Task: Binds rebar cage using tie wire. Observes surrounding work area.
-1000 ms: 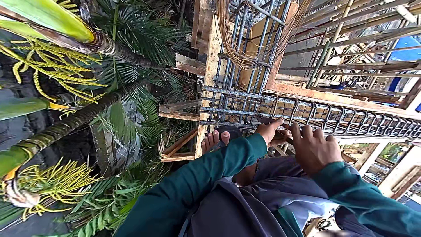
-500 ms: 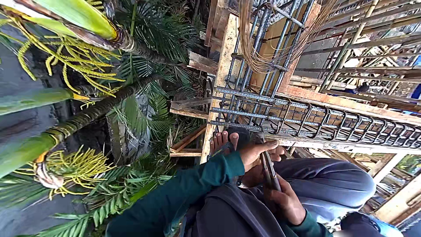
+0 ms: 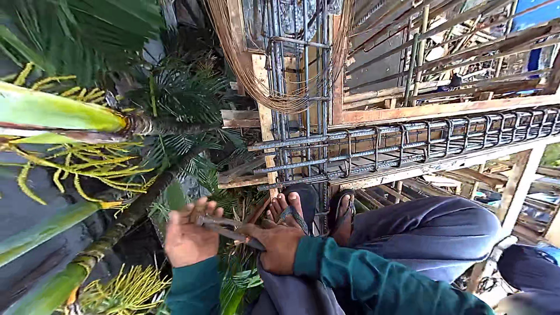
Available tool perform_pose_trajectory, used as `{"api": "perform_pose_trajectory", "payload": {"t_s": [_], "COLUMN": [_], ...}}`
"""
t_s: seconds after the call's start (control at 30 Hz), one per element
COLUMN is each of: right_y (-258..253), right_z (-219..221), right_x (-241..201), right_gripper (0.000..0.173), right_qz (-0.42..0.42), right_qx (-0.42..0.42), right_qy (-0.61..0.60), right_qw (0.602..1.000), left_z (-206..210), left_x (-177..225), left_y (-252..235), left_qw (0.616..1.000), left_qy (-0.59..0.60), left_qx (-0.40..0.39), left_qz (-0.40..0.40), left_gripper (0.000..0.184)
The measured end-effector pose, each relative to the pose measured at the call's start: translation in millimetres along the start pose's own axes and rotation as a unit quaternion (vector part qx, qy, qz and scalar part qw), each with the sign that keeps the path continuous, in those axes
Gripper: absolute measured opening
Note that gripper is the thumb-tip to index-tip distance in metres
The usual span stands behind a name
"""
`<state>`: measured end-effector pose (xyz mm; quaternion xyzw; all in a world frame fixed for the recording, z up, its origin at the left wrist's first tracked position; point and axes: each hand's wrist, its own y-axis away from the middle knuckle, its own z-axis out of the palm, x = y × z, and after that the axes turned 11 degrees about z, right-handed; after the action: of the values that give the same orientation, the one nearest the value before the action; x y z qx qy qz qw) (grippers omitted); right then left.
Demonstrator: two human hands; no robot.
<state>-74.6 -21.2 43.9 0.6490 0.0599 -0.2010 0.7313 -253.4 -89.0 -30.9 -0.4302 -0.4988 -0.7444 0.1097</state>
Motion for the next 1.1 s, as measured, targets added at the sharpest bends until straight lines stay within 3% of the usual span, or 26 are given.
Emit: {"api": "perform_pose_trajectory", "payload": {"t_s": [0.07, 0.13, 0.2, 0.27, 0.37, 0.43, 0.57, 0.67, 0.77, 0.93, 1.1], "right_y": [-2.8, 0.0, 6.2, 14.6, 34.7, 54.8, 97.3, 134.0, 152.1, 107.9, 62.5], "right_z": [3.4, 2.3, 1.0, 1.2, -5.0, -13.0, -29.1, -43.8, -49.9, -25.8, 15.6], "right_x": [3.9, 13.1, 29.1, 53.6, 92.7, 115.2, 157.1, 173.3, 184.0, 188.8, 179.8], "right_gripper": [0.070, 0.066, 0.062, 0.057, 0.048, 0.043, 0.023, 0.011, 0.015, 0.018, 0.022], "right_qz": [0.003, 0.006, 0.002, -0.029, -0.079, -0.094, -0.132, -0.176, -0.157, 0.074, -0.044], "right_qx": [-0.022, -0.025, -0.002, 0.054, 0.144, 0.213, 0.421, 0.531, 0.514, 0.400, 0.567], "right_qy": [0.020, 0.043, 0.042, 0.010, -0.084, -0.150, -0.201, -0.228, -0.287, -0.297, -0.200], "right_qw": [1.000, 0.999, 0.999, 0.998, 0.983, 0.961, 0.875, 0.797, 0.793, 0.864, 0.798], "left_z": [-9.2, -10.6, -1.2, 12.5, 38.9, 54.1, 101.1, 129.8, 147.4, 146.6, 127.5], "left_x": [8.3, 13.5, 16.1, 14.7, 3.4, -9.9, -23.7, -48.0, -71.8, -99.1, -115.6], "left_y": [-7.4, -15.2, -17.7, -17.4, -19.7, -23.1, -14.7, -3.6, 4.6, 5.0, -7.9], "left_qw": [0.987, 0.956, 0.923, 0.904, 0.901, 0.872, 0.736, 0.648, 0.572, 0.509, 0.501], "left_qy": [-0.112, -0.212, -0.292, -0.336, -0.367, -0.411, -0.503, -0.524, -0.563, -0.611, -0.580], "left_qx": [0.113, 0.194, 0.203, 0.140, 0.009, -0.089, -0.314, -0.413, -0.451, -0.400, -0.375], "left_qz": [0.018, 0.059, 0.147, 0.226, 0.231, 0.251, 0.326, 0.368, 0.390, 0.456, 0.521], "left_gripper": [0.039, 0.048, 0.058, 0.065, 0.069, 0.061, 0.043, 0.040, 0.039, 0.053, 0.037]}}
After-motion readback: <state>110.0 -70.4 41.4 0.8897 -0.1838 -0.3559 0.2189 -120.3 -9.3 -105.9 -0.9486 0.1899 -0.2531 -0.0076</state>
